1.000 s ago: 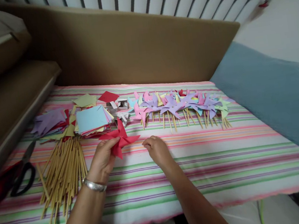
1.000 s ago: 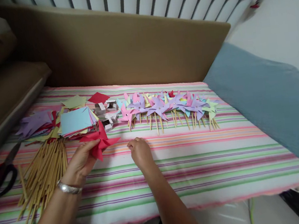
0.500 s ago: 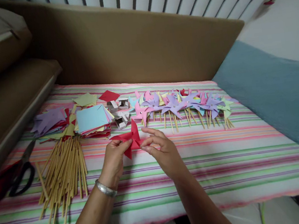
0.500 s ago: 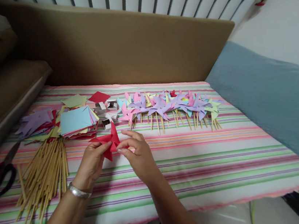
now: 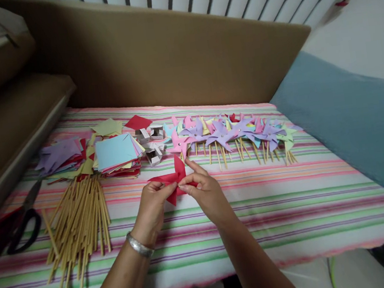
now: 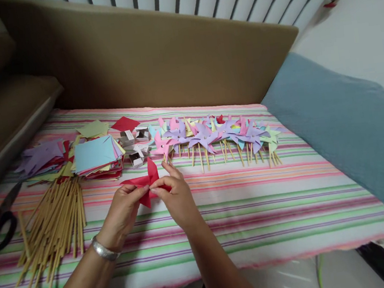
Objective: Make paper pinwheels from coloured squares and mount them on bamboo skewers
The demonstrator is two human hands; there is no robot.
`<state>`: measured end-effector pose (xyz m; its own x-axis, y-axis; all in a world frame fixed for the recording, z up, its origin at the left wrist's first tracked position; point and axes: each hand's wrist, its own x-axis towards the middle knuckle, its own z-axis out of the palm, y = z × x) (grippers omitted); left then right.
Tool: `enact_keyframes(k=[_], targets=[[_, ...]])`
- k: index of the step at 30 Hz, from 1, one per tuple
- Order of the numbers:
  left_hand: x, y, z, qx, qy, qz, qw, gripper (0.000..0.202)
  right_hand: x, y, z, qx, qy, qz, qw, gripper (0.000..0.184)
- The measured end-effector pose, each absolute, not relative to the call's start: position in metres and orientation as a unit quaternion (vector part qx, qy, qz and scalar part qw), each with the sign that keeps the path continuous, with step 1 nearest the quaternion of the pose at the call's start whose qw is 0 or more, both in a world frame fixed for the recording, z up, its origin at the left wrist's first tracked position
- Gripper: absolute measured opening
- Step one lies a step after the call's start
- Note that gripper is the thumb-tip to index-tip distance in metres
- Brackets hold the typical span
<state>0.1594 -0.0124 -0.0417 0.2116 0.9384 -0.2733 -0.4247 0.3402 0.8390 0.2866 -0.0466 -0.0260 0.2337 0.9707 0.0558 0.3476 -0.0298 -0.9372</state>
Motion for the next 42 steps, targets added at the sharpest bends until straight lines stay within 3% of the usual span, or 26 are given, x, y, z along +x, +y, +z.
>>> enact_keyframes(k=[17, 42], targets=[[0.16, -0.012, -0.045, 0.324, 0.399, 0.483, 0.709, 0.013, 0.288, -0.048, -0.028, -0.612, -0.576, 0.281, 0.464, 0.008], [0.161, -0.015, -0.053, 0.328, 0.373, 0.439, 0.749, 0.01, 0.293, -0.044, -0.038, -0.607, -0.438, 0.433, 0.503, 0.01]])
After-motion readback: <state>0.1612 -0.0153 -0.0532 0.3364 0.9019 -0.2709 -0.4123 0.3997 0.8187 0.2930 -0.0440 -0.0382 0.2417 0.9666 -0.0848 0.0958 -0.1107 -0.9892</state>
